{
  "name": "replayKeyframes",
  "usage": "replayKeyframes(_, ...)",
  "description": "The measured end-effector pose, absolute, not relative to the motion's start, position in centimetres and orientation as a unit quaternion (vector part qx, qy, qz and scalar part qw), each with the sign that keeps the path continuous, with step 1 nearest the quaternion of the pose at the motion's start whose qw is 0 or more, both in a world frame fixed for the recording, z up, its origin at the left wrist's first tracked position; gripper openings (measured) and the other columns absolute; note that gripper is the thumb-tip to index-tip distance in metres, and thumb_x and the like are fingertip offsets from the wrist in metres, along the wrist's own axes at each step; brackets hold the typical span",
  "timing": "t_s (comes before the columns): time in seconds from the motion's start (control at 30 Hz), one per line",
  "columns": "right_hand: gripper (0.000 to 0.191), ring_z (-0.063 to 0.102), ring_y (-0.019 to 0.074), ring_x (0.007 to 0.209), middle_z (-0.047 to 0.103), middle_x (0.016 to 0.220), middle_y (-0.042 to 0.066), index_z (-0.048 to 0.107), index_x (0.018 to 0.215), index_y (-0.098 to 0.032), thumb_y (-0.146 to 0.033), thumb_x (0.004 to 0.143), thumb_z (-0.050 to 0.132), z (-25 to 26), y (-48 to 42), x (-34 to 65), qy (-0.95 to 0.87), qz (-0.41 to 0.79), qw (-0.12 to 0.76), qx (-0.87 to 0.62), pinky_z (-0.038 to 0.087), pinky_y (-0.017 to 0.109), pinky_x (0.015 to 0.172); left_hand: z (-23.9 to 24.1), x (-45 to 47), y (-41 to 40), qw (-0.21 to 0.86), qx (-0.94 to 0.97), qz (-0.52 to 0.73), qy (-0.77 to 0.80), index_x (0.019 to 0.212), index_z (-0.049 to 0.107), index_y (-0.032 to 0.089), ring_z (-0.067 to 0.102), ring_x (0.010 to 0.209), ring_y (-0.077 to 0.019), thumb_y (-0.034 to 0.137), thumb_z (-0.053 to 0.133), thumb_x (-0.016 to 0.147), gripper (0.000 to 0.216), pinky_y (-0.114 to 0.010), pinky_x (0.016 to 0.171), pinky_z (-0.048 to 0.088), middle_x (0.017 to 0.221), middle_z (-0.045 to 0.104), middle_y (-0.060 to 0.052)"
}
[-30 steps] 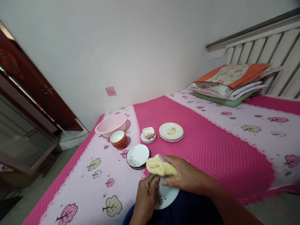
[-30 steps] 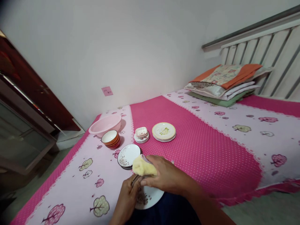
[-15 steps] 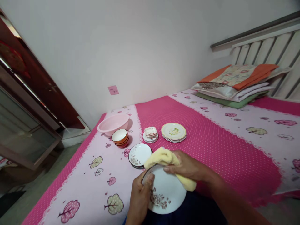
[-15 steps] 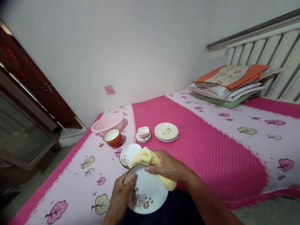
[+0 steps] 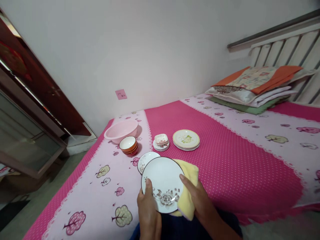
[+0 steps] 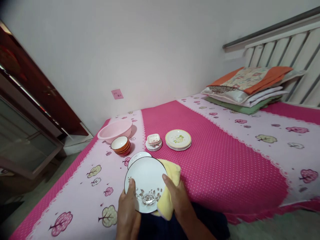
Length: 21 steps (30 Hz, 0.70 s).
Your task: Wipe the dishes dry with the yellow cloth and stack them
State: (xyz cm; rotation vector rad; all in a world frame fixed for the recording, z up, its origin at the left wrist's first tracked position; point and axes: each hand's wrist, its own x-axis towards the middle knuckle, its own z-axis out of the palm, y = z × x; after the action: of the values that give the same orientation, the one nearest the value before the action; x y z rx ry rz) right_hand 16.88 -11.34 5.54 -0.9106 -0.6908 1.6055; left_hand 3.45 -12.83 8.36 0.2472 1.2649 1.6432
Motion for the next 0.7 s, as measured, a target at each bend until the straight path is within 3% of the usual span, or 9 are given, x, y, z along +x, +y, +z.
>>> replayKeyframes(0.13,0.087,0.068,0.0367,0.119,0.069,0.133,0.013,0.040,0.152,-0.021,-0.057,0.080,0.072,3.4,-13.5,14.5,-0.243,0.678,0.567,-0.400,0.058,0.051,0.099,7.0,4.9,-13.1,0.484,0.083,0.680,0.544,0.125,0.062,0.010,0.078,0.082,-0.0308,0.042,0.062,0.095,0.043,-0.041,0.076,0.062,0.096,0.081,-0.016)
replayKeyframes(0.27,0.089,0.067,0.0364,0.121,0.070,0.132,0.013,0.038,0.153,-0.021,-0.053,0.079,0.075,3.1,-13.2,15.6,-0.254,0.676,0.566,-0.397,0.056,0.052,0.102,6.8,5.3,-13.3,0.530,0.120,0.671,0.504,0.125,0.063,0.010,0.077,0.092,-0.0305,0.040,0.064,0.094,0.043,-0.041,0.082,0.062,0.103,0.080,-0.018)
replayKeyframes(0.43,0.074,0.072,0.0357,0.111,0.078,0.116,0.013,0.056,0.139,-0.017,-0.052,0.078,0.078,5.2,-11.8,20.0,-0.324,0.674,0.512,-0.423,0.056,0.050,0.100,9.3,2.0,-12.3,0.582,0.252,0.607,0.479,0.132,0.062,0.012,0.075,0.101,-0.0277,0.032,0.080,0.082,0.056,-0.036,0.089,0.060,0.114,0.078,-0.016)
replayKeyframes(0.57,0.061,0.074,0.0362,0.105,0.080,0.109,0.011,0.064,0.126,-0.017,-0.051,0.078,0.079,6.6,-11.9,21.4,-0.360,0.702,0.455,-0.413,0.057,0.051,0.096,11.5,-0.4,-11.3,0.584,0.360,0.518,0.511,0.132,0.064,0.014,0.076,0.093,-0.0280,0.042,0.082,0.080,0.062,-0.034,0.079,0.061,0.108,0.079,-0.014)
replayKeyframes(0.7,0.061,0.074,0.0356,0.106,0.079,0.112,0.010,0.066,0.126,-0.019,-0.052,0.077,0.079,7.0,-12.2,20.7,-0.360,0.702,0.473,-0.392,0.056,0.052,0.098,11.4,-0.4,-11.3,0.552,0.339,0.546,0.531,0.128,0.067,0.013,0.076,0.094,-0.0285,0.041,0.084,0.077,0.061,-0.035,0.084,0.060,0.105,0.080,-0.014)
